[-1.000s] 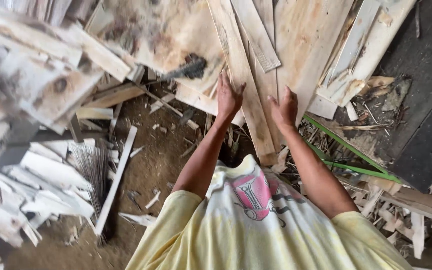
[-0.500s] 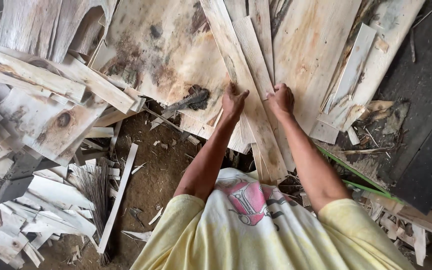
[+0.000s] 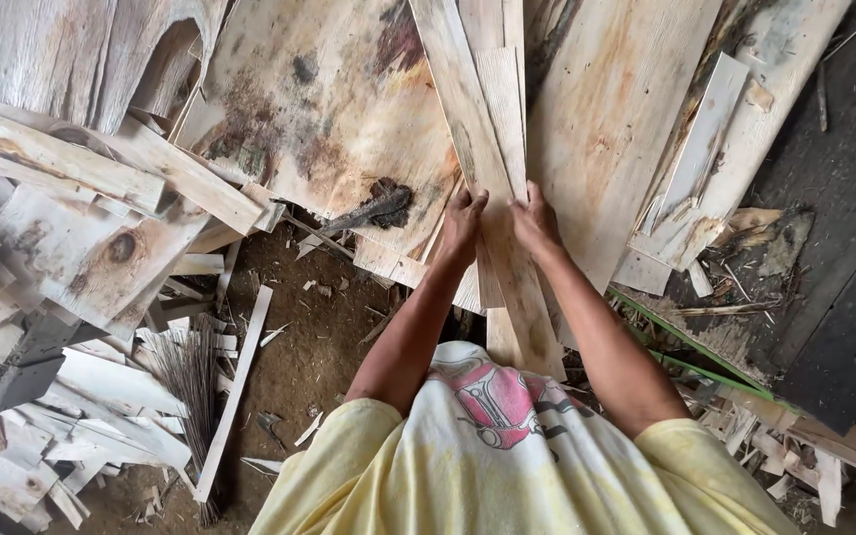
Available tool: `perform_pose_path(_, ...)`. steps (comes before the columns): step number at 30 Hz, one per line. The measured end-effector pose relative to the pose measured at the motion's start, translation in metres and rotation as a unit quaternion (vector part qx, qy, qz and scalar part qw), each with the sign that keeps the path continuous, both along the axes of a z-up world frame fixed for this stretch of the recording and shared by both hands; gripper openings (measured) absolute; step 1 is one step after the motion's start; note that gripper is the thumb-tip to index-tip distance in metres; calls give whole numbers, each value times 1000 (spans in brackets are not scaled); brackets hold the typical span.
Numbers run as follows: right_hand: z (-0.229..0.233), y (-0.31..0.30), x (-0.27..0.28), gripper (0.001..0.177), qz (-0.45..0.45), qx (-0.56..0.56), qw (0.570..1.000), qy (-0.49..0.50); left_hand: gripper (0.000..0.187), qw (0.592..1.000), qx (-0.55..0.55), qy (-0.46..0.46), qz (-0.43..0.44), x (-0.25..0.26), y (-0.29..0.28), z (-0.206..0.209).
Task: Trimming the edges of thin wood panels using a woodworking machine.
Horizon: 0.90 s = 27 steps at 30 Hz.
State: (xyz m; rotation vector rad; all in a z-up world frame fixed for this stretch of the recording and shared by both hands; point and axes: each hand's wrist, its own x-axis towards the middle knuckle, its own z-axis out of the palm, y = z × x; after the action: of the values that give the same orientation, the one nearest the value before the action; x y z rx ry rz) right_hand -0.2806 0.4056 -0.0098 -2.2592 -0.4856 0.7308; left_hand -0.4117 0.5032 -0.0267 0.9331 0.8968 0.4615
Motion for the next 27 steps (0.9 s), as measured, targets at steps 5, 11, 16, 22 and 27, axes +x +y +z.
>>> perform_pose_path(5,49,-11,-33,60,87,94,989,-70,36,998,61,9,-14,-23,-5,41)
perform_pose_path(11,-25,-4,-18,63,131,70,984,-97,54,1000,-14,-26,2,-24,-10,9)
perform_pose_path(16,-14,-6,-56,70,142,50,985,-83,42,1000,-2,-7,8,-34,-22,-40)
perform_pose_path(22,40,13,-68,71,116,-89,961,-236,24,996,-28,-42,78,-53,-10,2)
perform_pose_path(27,8,19,-41,73,40,-103,966,-232,16,995,48,53,63,-55,-5,-29)
